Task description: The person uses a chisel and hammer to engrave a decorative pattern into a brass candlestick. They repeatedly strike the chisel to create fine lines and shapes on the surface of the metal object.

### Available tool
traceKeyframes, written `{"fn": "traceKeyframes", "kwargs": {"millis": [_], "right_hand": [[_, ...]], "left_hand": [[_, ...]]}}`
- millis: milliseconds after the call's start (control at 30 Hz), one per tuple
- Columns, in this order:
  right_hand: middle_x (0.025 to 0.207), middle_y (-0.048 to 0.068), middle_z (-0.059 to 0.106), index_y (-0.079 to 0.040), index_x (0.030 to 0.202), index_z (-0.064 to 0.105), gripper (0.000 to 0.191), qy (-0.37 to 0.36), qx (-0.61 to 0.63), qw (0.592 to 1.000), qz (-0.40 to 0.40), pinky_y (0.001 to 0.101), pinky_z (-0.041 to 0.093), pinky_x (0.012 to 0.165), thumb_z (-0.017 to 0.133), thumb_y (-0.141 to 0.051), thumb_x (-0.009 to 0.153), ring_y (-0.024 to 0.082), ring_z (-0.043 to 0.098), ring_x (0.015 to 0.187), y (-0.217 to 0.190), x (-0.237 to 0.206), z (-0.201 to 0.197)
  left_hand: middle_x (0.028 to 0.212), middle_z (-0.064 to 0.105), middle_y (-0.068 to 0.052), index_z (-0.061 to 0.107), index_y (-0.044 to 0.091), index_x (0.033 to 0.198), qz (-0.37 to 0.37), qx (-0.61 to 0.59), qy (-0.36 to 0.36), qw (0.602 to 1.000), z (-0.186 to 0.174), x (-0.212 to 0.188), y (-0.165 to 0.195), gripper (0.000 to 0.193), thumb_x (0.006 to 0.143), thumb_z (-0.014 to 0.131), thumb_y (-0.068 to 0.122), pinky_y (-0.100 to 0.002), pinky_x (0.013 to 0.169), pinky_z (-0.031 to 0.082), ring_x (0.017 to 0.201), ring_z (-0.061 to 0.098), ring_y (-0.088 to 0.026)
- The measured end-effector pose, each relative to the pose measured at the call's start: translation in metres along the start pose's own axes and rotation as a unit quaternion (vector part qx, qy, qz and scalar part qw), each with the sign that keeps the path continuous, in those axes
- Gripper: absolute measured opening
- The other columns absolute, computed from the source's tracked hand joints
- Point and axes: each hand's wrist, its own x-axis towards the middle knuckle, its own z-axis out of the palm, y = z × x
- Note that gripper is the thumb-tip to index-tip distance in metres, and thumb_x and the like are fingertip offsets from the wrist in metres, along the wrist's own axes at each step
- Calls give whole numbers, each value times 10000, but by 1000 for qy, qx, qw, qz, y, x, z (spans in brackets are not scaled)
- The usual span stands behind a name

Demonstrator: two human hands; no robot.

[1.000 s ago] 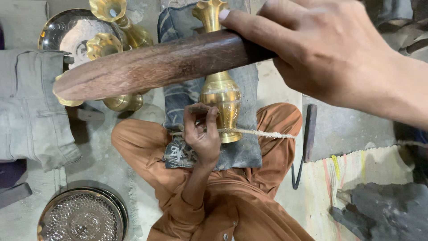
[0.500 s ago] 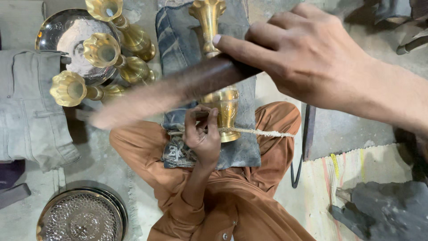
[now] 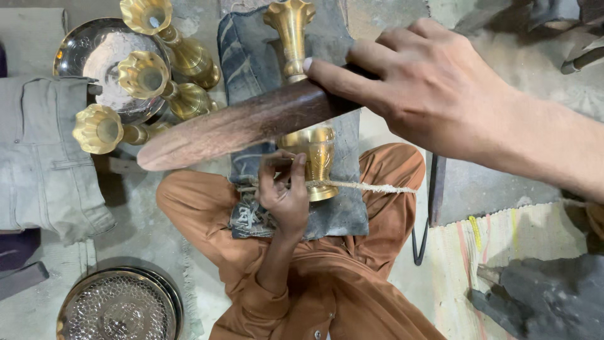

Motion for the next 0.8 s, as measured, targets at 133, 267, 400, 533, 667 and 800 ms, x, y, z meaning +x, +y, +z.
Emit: {"fn": "traceKeyframes", "kwargs": {"millis": [133, 267, 400, 533, 667, 800], "right_hand": [[1004, 16, 630, -188, 1473, 596, 665, 46, -53, 996, -56, 356, 478, 826, 693, -161, 816, 207, 644, 944, 0, -12, 3], [1003, 19, 649, -195, 1473, 599, 670, 45, -40, 998, -5, 362, 483, 798, 713, -132, 816, 211, 658, 913, 0, -27, 6], [1005, 87, 652, -103, 1478, 571, 695, 62, 98, 986, 116, 395, 511, 790, 697, -44, 797, 284, 664, 904, -1, -41, 11], [1006, 89, 664, -109, 1429, 562, 689, 71, 98, 988, 97, 437, 519, 759, 677, -5, 758, 296, 673, 903, -3, -50, 18], [990, 135, 653, -71, 1465, 543, 635, 62, 193, 967, 157, 439, 516, 709, 663, 15, 847, 328, 649, 861, -6, -55, 27], [1056, 122, 691, -103, 1433, 532, 662, 112, 107, 983, 99, 464, 523, 713, 641, 31, 793, 318, 670, 870, -10, -57, 36]], "left_hand": [[1037, 744, -113, 656, -32, 1160, 36, 52, -32, 998, -4, 6, 4, 218, 975, 763, 12, -299, 762, 615, 858, 725, -162], [992, 733, -138, 642, -65, 1165, 65, 87, -108, 988, -12, 22, 11, 249, 959, 759, 7, -332, 736, 581, 816, 720, -196], [1010, 740, -133, 659, -32, 1146, 83, 95, -147, 981, -14, 36, 19, 228, 952, 768, 18, -341, 737, 574, 831, 731, -208], [996, 732, -143, 665, -23, 1139, 68, 117, -176, 975, -14, 42, 27, 231, 952, 782, 46, -350, 740, 565, 833, 727, -219], [1019, 732, -158, 661, -33, 1207, -3, 93, -181, 979, -13, 42, 31, 291, 953, 758, 70, -322, 685, 595, 847, 740, -220], [1038, 736, -159, 659, -31, 1245, 36, 86, -195, 976, -15, 40, 31, 289, 984, 735, 65, -340, 741, 601, 870, 741, -227]]}}
